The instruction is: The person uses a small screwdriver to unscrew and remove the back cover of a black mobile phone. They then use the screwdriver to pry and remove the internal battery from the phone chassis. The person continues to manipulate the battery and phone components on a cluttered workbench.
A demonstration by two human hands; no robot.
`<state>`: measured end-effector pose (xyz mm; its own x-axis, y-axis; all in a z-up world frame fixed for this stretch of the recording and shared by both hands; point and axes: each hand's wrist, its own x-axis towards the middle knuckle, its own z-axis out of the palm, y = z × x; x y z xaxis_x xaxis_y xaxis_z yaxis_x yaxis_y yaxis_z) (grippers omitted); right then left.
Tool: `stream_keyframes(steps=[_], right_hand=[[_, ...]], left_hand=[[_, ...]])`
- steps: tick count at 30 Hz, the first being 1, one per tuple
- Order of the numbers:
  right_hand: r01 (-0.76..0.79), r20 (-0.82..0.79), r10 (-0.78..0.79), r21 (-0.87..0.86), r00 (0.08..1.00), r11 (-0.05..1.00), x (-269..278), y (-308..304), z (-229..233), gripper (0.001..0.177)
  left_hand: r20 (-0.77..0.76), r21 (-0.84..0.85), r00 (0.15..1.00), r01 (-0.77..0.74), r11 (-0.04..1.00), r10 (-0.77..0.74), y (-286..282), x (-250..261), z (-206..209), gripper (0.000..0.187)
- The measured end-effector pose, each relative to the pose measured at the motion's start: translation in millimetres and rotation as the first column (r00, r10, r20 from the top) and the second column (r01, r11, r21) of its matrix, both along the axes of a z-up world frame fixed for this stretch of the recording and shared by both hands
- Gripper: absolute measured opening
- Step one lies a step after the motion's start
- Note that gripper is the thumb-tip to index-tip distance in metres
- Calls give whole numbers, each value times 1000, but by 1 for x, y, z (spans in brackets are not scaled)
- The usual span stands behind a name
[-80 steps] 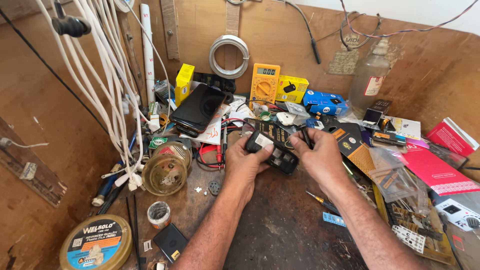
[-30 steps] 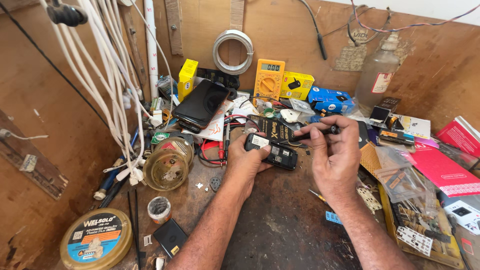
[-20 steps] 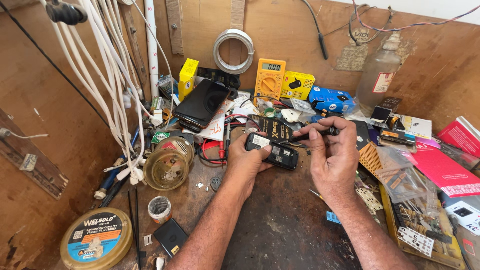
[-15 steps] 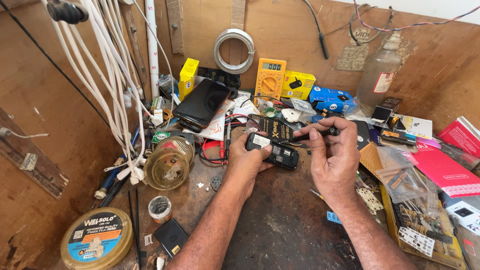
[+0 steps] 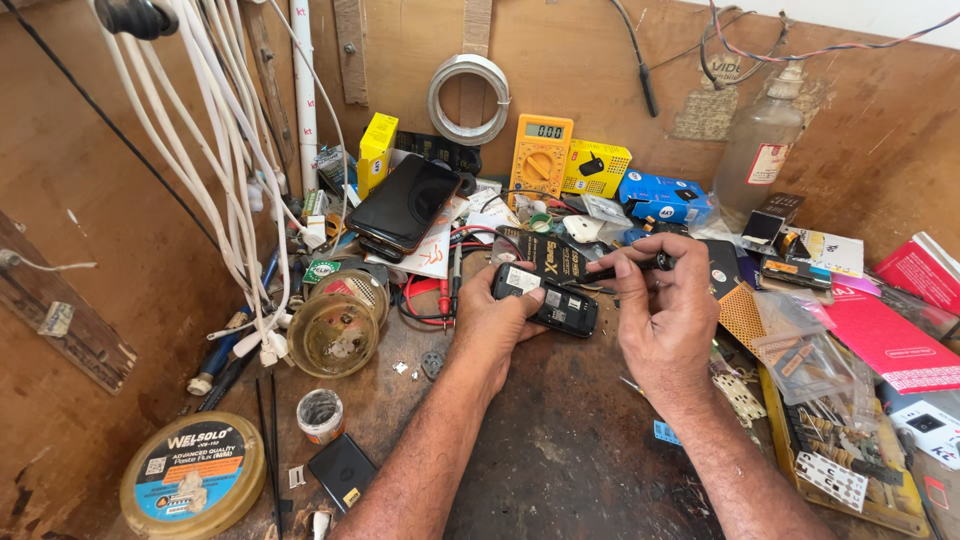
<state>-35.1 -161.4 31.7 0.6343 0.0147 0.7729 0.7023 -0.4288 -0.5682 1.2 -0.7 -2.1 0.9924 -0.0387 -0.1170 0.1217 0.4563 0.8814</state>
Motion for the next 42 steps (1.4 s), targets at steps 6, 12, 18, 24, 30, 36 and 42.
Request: stream_keyframes(steps=[6, 12, 18, 24, 30, 36, 42], right_hand=[[155, 69, -150, -91, 986, 984, -1, 6, 5, 27], [241, 71, -230, -287, 971, 927, 1, 11, 22, 27], [-4, -305, -59, -203, 950, 979, 6, 9, 43, 26], [128, -182, -196, -331, 963, 935, 11, 14, 44, 27], [50, -283, -122, -247, 951, 968, 14, 12, 42, 27], [-24, -325, -35, -177, 945, 984, 12, 17, 44, 30], [144, -257, -238, -339, 937, 930, 12, 12, 45, 30]], left_hand=[[14, -9, 1000, -1, 1000, 1, -2, 3, -6, 32], [25, -35, 1000, -13, 999, 14, -1, 4, -6, 33], [12, -40, 1000, -11, 999, 11, 0, 2, -4, 33], [27, -53, 1000, 1, 999, 0, 1, 1, -4, 33], [21, -69, 1000, 1, 998, 1, -1, 3, -6, 33], [25, -66, 999, -19, 998, 21, 2, 3, -7, 33], [38, -29, 999, -12, 1000, 13, -1, 4, -8, 35]])
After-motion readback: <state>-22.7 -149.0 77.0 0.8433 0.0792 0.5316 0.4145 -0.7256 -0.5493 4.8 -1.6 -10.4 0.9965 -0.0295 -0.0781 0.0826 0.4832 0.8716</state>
